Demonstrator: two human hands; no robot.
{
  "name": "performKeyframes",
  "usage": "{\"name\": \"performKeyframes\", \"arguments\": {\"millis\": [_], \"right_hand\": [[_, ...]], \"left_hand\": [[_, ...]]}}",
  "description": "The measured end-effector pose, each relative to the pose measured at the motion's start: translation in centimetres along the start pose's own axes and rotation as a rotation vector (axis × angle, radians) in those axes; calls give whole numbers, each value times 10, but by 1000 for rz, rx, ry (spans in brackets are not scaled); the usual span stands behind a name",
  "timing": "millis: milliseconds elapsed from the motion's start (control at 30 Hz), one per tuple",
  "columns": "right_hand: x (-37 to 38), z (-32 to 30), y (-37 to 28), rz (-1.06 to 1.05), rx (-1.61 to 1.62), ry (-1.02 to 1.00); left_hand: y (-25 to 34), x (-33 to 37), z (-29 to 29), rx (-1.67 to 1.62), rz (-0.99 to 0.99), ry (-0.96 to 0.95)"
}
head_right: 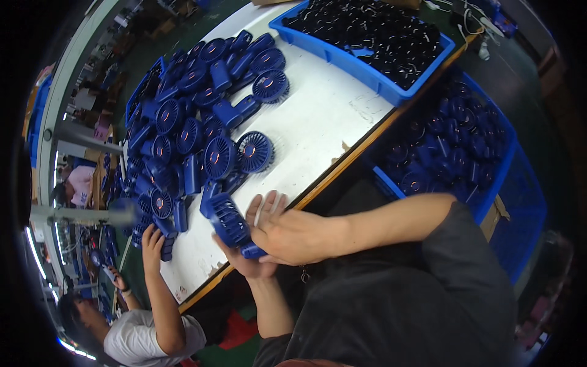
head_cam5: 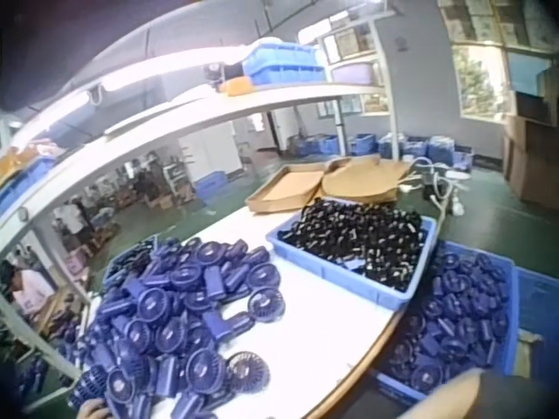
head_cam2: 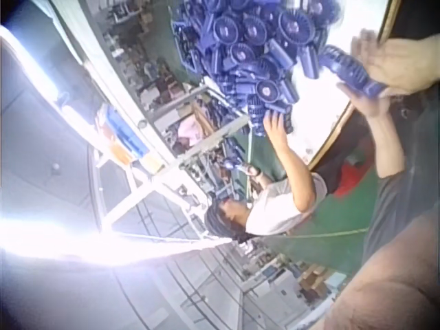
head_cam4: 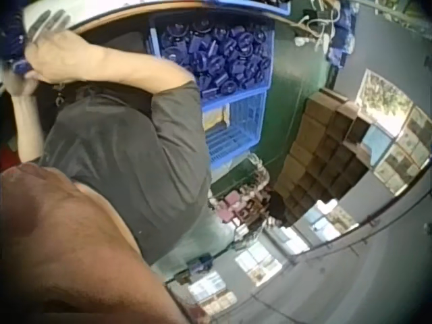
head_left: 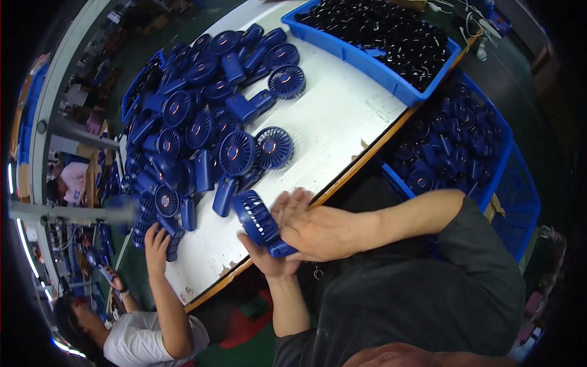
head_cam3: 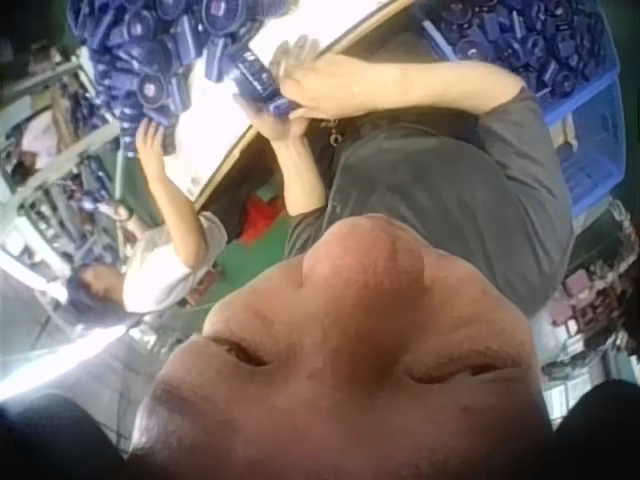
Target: Assemble small blue handheld fans by pressing components together on a factory assembly line.
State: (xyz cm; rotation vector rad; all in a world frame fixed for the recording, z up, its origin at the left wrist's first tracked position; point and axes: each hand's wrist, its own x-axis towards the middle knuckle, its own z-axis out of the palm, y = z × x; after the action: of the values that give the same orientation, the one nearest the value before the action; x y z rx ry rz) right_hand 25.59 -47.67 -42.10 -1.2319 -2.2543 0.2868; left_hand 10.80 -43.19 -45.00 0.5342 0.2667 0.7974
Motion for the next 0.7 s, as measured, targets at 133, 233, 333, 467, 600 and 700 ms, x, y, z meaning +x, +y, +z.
{"name": "performKeyframes", "arguments": {"millis": [133,233,333,467,600,700], "right_hand": [[38,-128,56,259,264,-773],[16,-186,197,632,-363,-81],[-15,-211,276,858,-477,-77],[-23,-180,319,867,-605,-171],[-27,-173,336,841,-738,-207],[-36,-175,342,782,-782,-183]], "left_hand": [[-17,-9,-9,93,-6,-64],[-8,-5,9,195,38,-53],[-3,-8,2,187,135,-135],[-1,-14,-3,199,181,-159],[-2,-17,0,178,163,-77],[-3,-17,0,205,156,-14]]}}
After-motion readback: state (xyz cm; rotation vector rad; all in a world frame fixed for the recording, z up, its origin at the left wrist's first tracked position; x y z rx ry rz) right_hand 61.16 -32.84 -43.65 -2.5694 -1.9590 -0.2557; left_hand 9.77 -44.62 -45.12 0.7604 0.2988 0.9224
